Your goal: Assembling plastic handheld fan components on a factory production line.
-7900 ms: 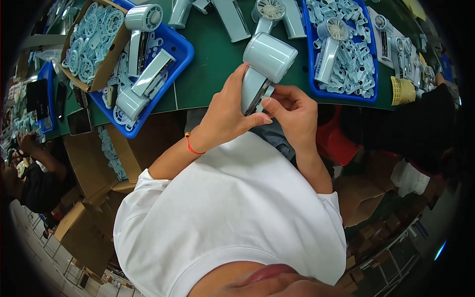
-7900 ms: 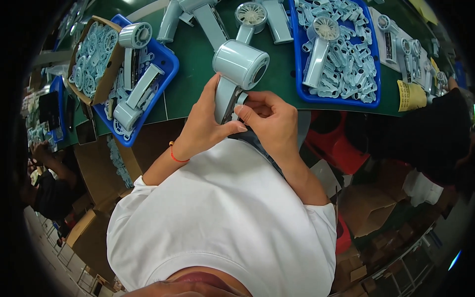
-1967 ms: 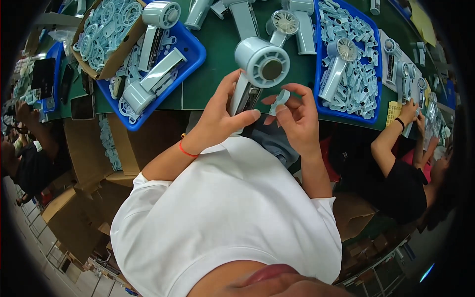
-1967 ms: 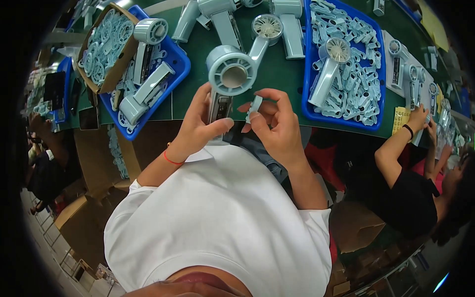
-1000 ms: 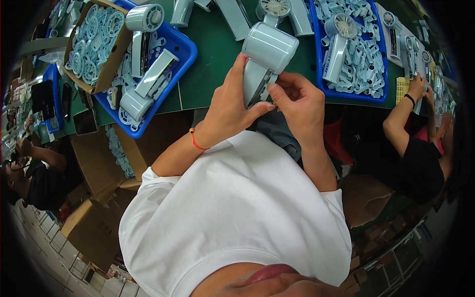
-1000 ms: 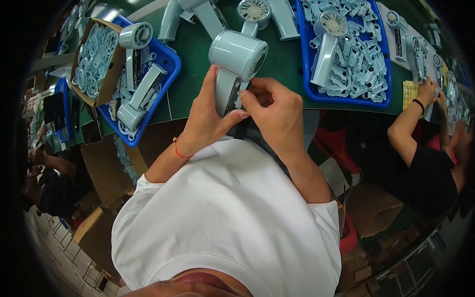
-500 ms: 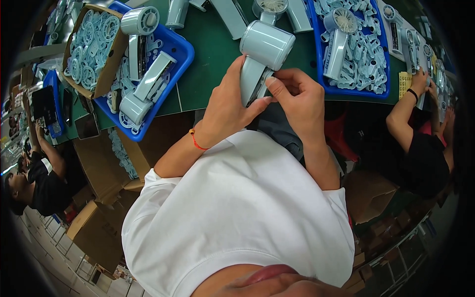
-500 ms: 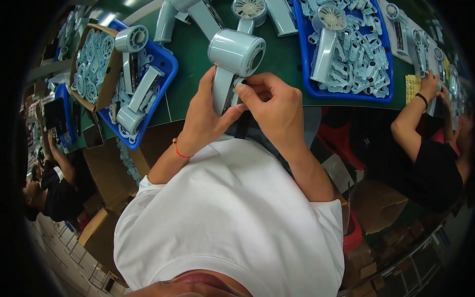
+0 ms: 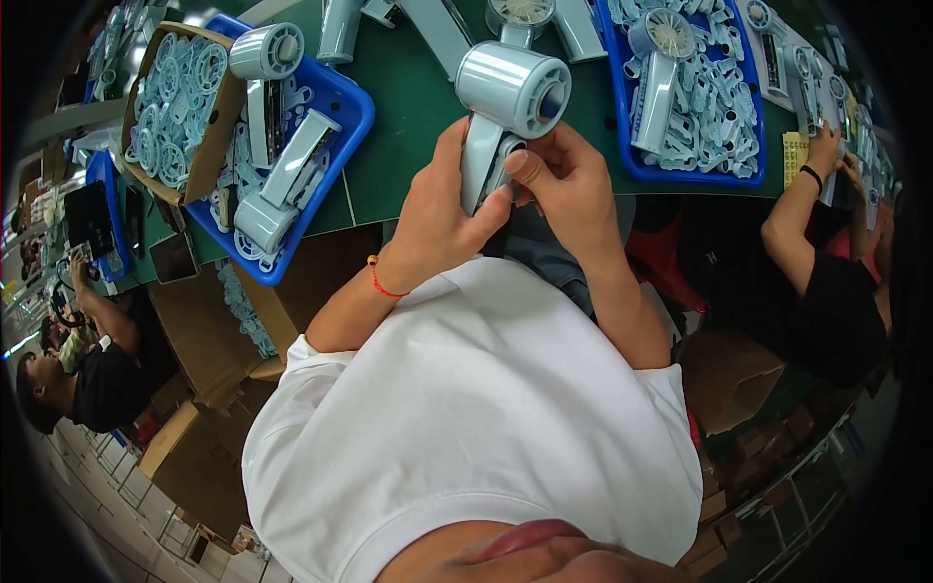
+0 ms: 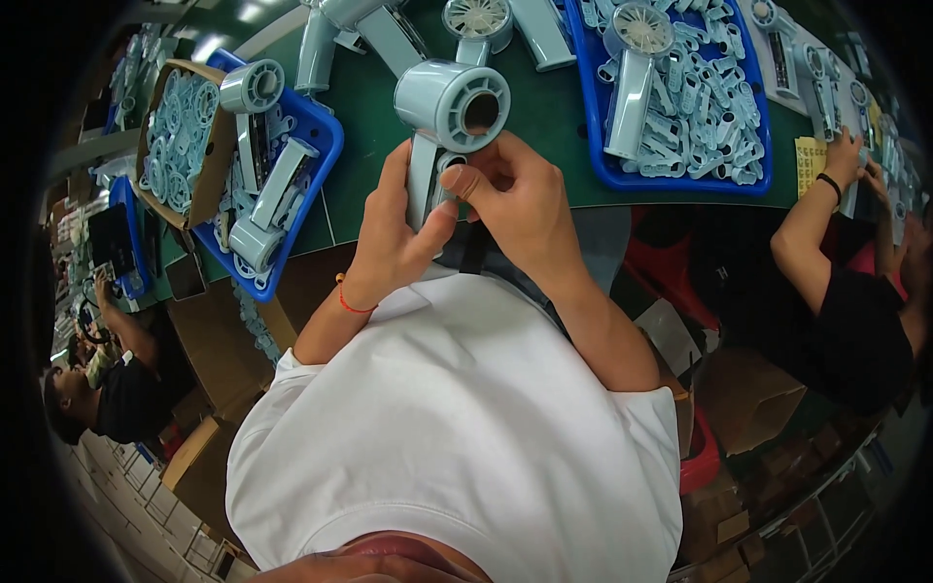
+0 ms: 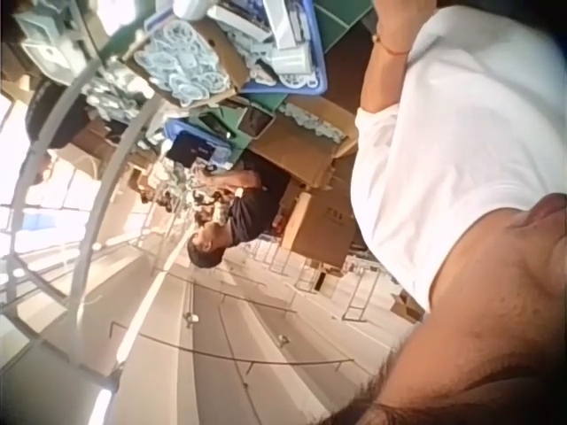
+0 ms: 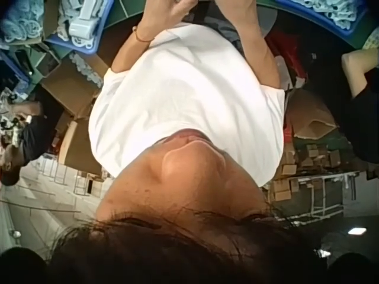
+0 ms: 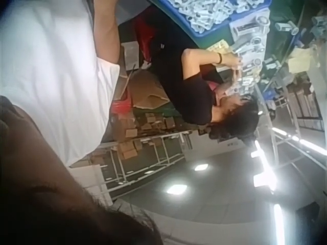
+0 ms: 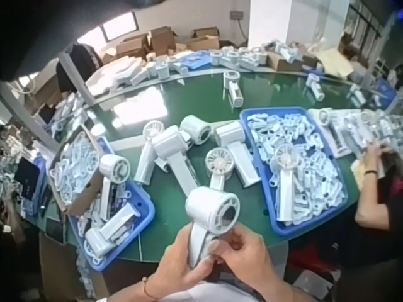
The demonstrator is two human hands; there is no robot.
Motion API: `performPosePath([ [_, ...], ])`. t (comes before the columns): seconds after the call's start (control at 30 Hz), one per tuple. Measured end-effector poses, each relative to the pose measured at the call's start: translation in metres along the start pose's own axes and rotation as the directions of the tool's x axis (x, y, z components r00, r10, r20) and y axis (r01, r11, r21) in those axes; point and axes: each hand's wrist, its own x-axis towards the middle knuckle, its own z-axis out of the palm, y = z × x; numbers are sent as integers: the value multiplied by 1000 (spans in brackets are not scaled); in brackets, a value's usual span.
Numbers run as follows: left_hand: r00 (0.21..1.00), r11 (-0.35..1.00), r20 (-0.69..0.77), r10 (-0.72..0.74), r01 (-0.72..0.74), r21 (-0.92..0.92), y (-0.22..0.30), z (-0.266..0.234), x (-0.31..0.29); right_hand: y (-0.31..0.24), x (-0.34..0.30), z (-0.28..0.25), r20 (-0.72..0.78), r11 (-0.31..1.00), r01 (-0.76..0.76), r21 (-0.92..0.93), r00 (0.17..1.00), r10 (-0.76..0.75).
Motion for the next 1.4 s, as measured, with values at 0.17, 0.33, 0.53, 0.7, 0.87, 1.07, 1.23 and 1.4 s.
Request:
performPosePath([
  [0.17, 997, 981, 46, 55, -46, -187, -6, 5, -3, 22, -3, 21, 18, 877, 454, 157, 887, -462],
  [0.33, 827, 802, -181, 531, -422, 423, -16, -13, -18, 37, -1, 16, 80, 812, 582, -34, 812, -579],
  [0.53, 680, 667, -6, 733, -717, 201, -22, -1, -46, 76, 4, 25, 116, 885, 441, 148, 881, -458],
  [0.7, 463, 444, 9, 886, -856, 265, 8, 17, -47, 56, 12, 28, 164, 440, 799, -411, 539, -826],
  [0.87, 819, 460, 59, 571, -378, 803, 19, -5, -34, 44, 11, 30, 271, 201, 598, -776, 603, -750],
  [1.07, 916, 361, 91, 390, -243, 900, -9, -12, -22, 48, -4, -1, 308, 235, 593, -770, 669, -676],
  [1.23, 904, 385, 129, 407, -298, 873, -7, -15, 2, 63, 4, 0, 231, 305, 591, -747, 661, -714],
  [1.4, 881, 433, 157, 446, -366, 824, -14, -19, 5, 62, 2, 3, 154, 396, 587, -706, 673, -724],
])
